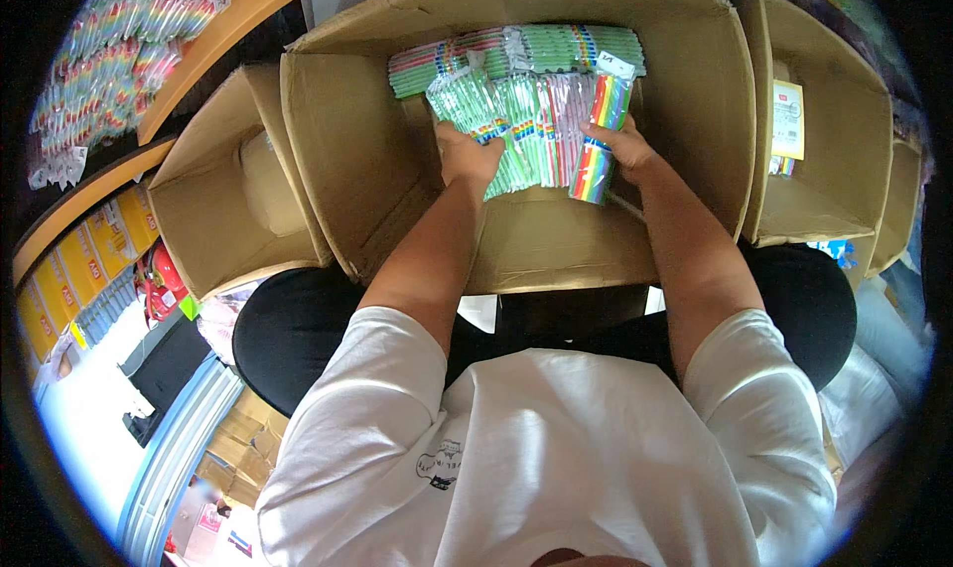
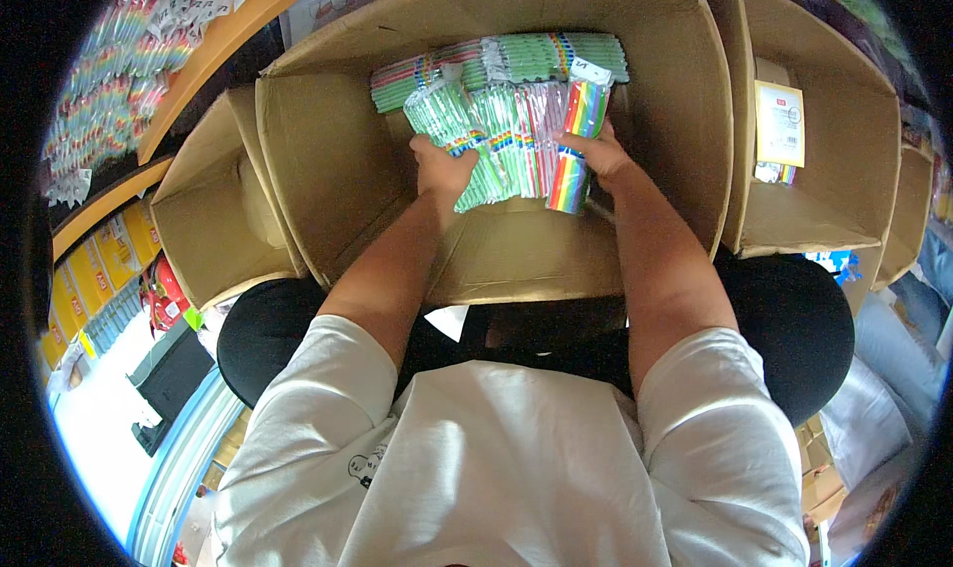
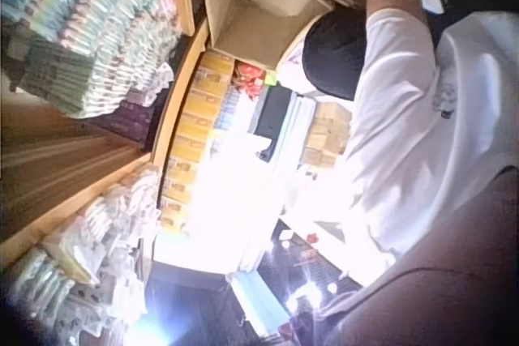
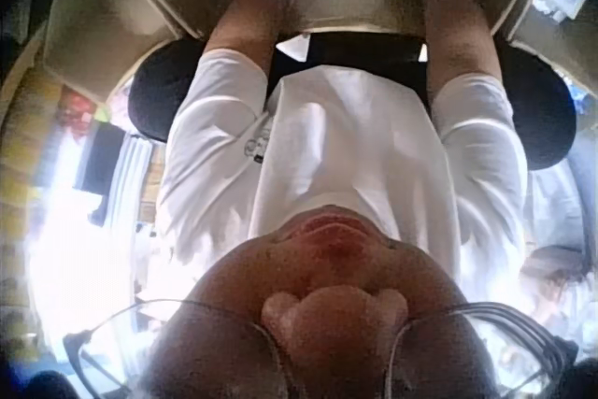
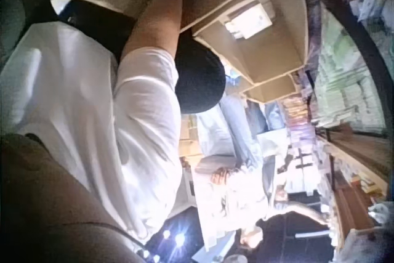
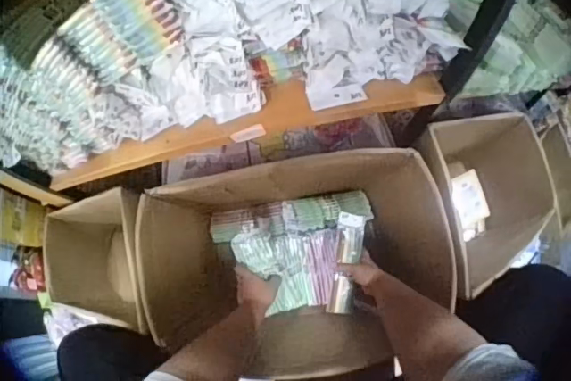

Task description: The person sits on the floor and transfers stacks of packaged stationery items from cardboard boxes onto nearby shelves. They repeatedly pick up bundles, place them on shelves, and occasionally adjust boxes or items on the floor.

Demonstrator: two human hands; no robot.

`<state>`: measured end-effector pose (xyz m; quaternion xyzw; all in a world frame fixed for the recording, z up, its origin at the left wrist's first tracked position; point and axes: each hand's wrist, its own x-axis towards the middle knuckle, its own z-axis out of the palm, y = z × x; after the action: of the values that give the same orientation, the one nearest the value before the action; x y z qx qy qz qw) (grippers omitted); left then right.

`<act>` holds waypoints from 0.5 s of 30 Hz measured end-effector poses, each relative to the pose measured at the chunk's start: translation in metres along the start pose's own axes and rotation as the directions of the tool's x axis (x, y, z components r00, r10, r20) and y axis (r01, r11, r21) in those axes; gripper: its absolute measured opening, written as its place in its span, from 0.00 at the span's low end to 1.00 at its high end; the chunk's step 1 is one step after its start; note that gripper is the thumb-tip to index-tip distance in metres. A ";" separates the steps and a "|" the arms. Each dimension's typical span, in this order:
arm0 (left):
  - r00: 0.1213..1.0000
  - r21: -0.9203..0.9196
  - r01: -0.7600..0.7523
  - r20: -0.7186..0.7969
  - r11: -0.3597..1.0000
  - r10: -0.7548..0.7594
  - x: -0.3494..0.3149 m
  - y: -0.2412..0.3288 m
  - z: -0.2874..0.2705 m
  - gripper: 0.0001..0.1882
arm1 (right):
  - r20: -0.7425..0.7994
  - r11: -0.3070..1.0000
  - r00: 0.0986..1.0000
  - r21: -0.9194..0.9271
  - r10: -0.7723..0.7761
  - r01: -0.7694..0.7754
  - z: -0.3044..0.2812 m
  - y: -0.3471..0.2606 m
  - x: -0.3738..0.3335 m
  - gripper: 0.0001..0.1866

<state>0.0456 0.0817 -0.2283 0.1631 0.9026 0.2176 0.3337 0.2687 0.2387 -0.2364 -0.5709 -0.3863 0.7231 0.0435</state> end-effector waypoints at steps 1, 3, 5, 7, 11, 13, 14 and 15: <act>1.000 0.047 0.017 -0.016 0.999 -0.016 -0.002 0.006 0.001 0.52 | -0.033 0.999 0.999 -0.019 -0.032 0.032 0.001 0.004 0.006 0.59; 0.988 0.080 0.141 -0.067 0.987 -0.136 0.001 0.019 0.011 0.55 | -0.096 0.994 0.991 -0.057 -0.096 0.091 0.005 0.020 0.023 0.61; 0.947 0.101 0.309 -0.122 0.946 -0.296 0.000 0.048 0.015 0.57 | -0.178 0.986 0.975 -0.125 -0.130 0.109 0.015 0.022 0.026 0.66; 0.924 0.136 0.376 -0.126 0.917 -0.360 0.003 0.052 0.019 0.58 | -0.188 0.958 0.961 -0.240 -0.204 0.156 0.023 0.022 0.030 0.69; 0.948 0.108 0.316 -0.053 0.942 -0.312 0.022 0.034 0.013 0.56 | -0.262 0.930 0.944 -0.354 -0.199 0.097 0.002 0.041 0.051 0.65; 0.991 0.000 0.128 0.038 0.992 -0.128 0.025 0.009 -0.003 0.63 | 0.079 0.970 0.970 -0.063 -0.230 0.235 0.016 -0.013 -0.005 0.50; 0.997 0.016 0.056 0.058 0.998 -0.057 0.031 -0.006 0.000 0.64 | 0.116 0.967 0.961 -0.006 -0.251 0.253 0.012 -0.002 -0.001 0.45; 0.991 -0.013 0.127 0.033 0.992 -0.126 0.021 -0.004 -0.010 0.66 | -0.009 0.967 0.978 -0.153 -0.208 0.204 0.007 0.019 0.018 0.46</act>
<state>0.0232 0.0849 -0.2351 0.1065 0.9040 0.2002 0.3625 0.2640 0.2309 -0.2614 -0.5384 -0.4964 0.6763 0.0798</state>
